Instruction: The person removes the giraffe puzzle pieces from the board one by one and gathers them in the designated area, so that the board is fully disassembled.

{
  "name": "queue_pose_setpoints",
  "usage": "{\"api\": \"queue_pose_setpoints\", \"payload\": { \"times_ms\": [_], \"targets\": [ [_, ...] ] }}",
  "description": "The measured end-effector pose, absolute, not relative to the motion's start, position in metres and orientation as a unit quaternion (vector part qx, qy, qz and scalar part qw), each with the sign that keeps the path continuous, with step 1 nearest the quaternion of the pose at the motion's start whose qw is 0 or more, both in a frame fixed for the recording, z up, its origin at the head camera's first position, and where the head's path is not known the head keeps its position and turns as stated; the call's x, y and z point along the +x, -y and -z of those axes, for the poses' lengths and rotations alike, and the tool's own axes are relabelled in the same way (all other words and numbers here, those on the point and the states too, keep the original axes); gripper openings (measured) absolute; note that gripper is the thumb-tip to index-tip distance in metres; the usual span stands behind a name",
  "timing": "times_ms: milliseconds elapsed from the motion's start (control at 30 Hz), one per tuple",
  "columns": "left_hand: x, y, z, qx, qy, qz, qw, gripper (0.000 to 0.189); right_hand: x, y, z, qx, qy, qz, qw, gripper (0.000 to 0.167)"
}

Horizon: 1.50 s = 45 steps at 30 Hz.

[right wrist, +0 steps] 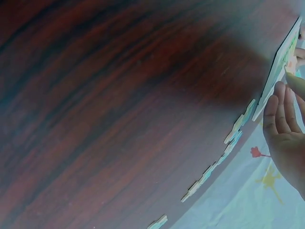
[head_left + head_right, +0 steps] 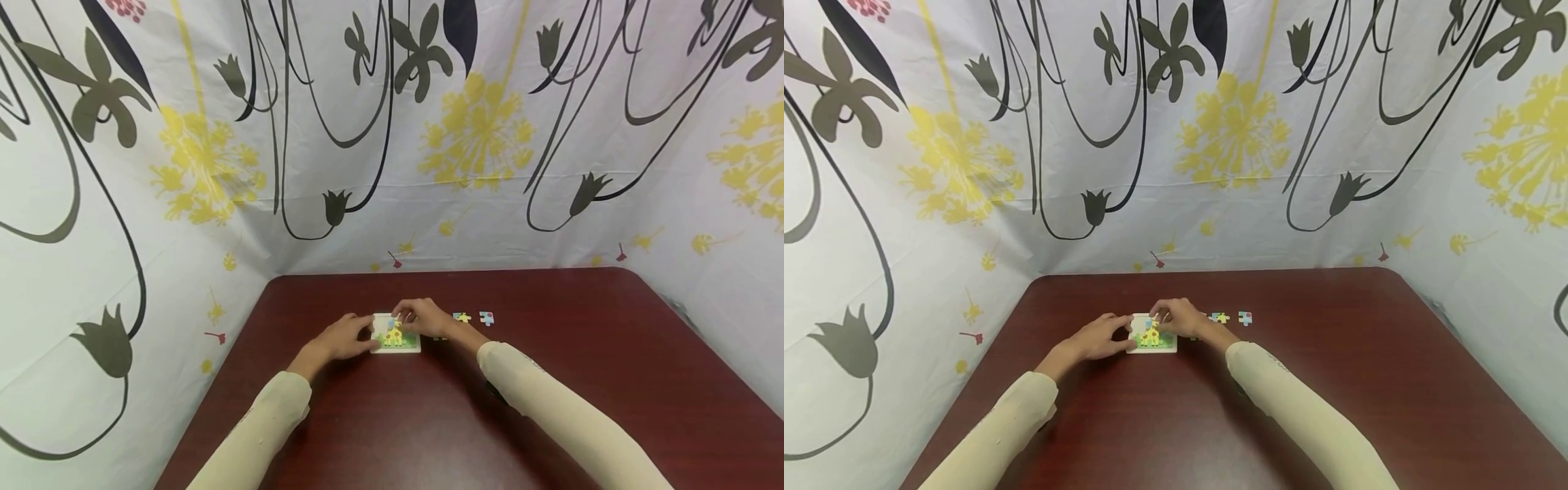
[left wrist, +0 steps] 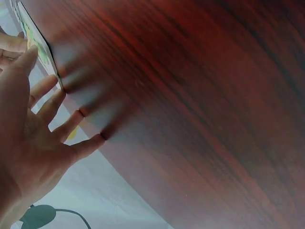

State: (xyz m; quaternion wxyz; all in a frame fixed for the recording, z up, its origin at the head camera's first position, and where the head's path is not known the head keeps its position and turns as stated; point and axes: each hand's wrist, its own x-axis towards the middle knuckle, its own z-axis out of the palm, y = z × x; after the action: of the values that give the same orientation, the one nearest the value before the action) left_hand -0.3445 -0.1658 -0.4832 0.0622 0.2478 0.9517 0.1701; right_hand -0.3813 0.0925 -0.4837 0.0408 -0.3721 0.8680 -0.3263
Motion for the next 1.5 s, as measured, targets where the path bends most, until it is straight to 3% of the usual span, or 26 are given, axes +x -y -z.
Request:
{"api": "queue_pose_setpoints", "payload": {
  "times_ms": [167, 533, 900, 1300, 1500],
  "targets": [
    [-0.344, 0.163, 0.484, 0.242, -0.955, -0.167, 0.049, 0.039, -0.383, -0.092, 0.484, -0.377, -0.863, 0.335, 0.037, 0.025],
    [-0.342, 0.159, 0.484, 0.227, -0.960, -0.158, 0.038, 0.037, -0.383, -0.094, 0.487, -0.364, -0.863, 0.348, 0.032, 0.024],
    [-0.334, 0.138, 0.492, 0.161, -0.973, -0.162, -0.019, 0.056, -0.381, -0.093, 0.488, -0.369, -0.858, 0.356, 0.026, 0.024],
    [-0.331, 0.135, 0.489, 0.156, -0.974, -0.163, -0.010, 0.056, -0.380, -0.097, 0.486, -0.348, -0.855, 0.384, -0.008, 0.022],
    [-0.329, 0.137, 0.488, 0.160, -0.973, -0.167, -0.011, 0.055, -0.385, -0.107, 0.478, -0.317, -0.848, 0.424, 0.023, 0.024]
  ]
}}
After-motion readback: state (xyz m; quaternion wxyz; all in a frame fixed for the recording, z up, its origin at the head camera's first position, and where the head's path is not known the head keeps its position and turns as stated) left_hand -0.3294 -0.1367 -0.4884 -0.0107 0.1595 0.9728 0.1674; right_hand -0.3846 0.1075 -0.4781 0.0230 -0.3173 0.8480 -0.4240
